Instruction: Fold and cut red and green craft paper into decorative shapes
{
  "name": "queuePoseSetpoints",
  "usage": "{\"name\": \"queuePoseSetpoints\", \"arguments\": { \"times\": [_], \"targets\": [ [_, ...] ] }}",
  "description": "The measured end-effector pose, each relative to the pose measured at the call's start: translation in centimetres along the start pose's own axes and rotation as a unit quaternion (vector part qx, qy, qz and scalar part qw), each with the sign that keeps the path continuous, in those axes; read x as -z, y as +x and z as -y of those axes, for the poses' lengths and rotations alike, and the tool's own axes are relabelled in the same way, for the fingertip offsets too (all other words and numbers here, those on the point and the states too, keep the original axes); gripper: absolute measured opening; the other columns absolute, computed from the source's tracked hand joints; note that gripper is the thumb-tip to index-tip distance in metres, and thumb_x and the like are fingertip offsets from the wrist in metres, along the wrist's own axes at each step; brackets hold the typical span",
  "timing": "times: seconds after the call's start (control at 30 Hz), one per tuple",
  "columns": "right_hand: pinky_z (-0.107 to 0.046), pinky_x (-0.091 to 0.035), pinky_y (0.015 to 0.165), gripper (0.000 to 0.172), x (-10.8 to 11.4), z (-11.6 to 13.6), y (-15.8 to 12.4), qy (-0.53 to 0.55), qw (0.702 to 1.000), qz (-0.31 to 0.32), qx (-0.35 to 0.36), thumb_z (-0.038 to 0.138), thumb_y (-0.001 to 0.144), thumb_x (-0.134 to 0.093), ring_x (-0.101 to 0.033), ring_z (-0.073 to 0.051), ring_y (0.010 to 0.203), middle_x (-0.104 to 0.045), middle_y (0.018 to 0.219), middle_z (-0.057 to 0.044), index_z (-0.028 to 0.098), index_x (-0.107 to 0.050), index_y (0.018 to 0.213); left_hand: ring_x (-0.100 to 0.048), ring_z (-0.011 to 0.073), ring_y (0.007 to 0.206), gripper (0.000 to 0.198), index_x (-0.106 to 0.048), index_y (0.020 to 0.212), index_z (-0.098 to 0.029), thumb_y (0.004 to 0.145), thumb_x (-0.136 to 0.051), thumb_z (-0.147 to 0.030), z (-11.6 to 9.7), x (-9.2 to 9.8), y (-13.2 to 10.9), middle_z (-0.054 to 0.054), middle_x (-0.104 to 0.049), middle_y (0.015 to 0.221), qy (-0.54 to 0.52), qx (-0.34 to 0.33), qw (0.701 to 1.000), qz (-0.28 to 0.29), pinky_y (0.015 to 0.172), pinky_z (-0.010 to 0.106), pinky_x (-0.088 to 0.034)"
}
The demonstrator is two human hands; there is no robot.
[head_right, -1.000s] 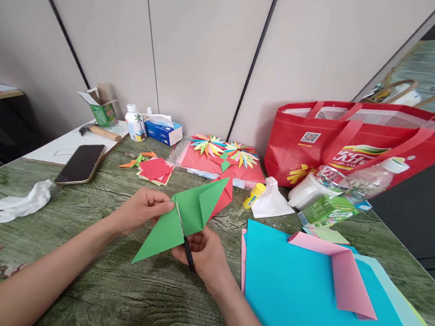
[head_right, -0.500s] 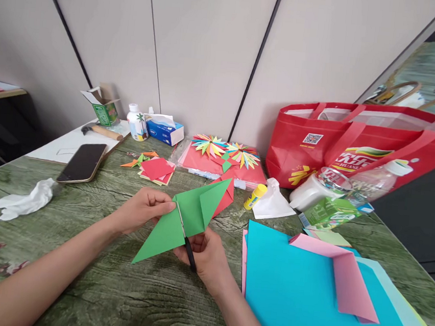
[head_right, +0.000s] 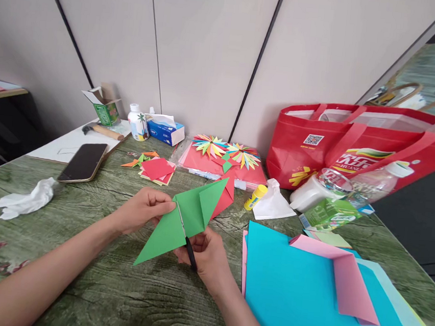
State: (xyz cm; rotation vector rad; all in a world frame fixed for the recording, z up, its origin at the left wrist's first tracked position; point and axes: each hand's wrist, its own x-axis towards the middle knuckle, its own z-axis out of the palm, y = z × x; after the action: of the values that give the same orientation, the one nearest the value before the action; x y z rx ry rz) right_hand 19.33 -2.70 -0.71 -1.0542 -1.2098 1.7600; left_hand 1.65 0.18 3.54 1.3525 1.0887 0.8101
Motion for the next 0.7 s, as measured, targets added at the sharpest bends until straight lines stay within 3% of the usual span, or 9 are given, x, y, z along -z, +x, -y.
{"name": "queuePoseSetpoints", "arguments": {
  "times": [0.2,0.4,0.7],
  "targets": [
    [-0.025,-0.046,0.049,0.04,0.13,-0.15,0.15,-0.016,1.0,-0.004,-0.007,0.032,0.044,-0.081,-0.054,-0.013,0.051,-0.061,0.058,0.002,0.018,-0.056,0.072,-0.051,0.0082,0.043,0.036,-0.049,0.058,-0.015,0.076,-0.051,-0.046,0.07,-0.07,0.07,-0.003,-0.052,0.049,-0.024,0.008,1.0,-0.012,0.039,0.018,-0.042],
    [-0.032,-0.051,0.07,0.048,-0.04,0.12,0.16,0.012,1.0,0.005,0.006,0.03,0.04,-0.084,-0.064,-0.021,0.072,-0.069,0.078,-0.005,0.018,-0.057,0.077,-0.051,0.008,0.041,0.034,-0.05,0.055,-0.015,0.076,-0.051,-0.042,0.25,-0.14,0.2,-0.004,-0.05,0.046,0.015,-0.024,0.999,-0.025,0.039,0.017,-0.043],
    [-0.032,-0.051,0.07,0.05,0.04,0.58,-0.02,0.062,0.997,0.041,0.014,0.036,0.043,-0.083,-0.063,-0.025,0.083,-0.07,0.084,-0.007,0.018,-0.063,0.085,-0.051,0.0081,0.039,0.035,-0.05,0.053,-0.015,0.076,-0.052,-0.041,0.32,-0.42,0.05,-0.004,-0.051,0.044,-0.003,-0.025,0.999,-0.026,0.038,0.018,-0.043]
  ]
}}
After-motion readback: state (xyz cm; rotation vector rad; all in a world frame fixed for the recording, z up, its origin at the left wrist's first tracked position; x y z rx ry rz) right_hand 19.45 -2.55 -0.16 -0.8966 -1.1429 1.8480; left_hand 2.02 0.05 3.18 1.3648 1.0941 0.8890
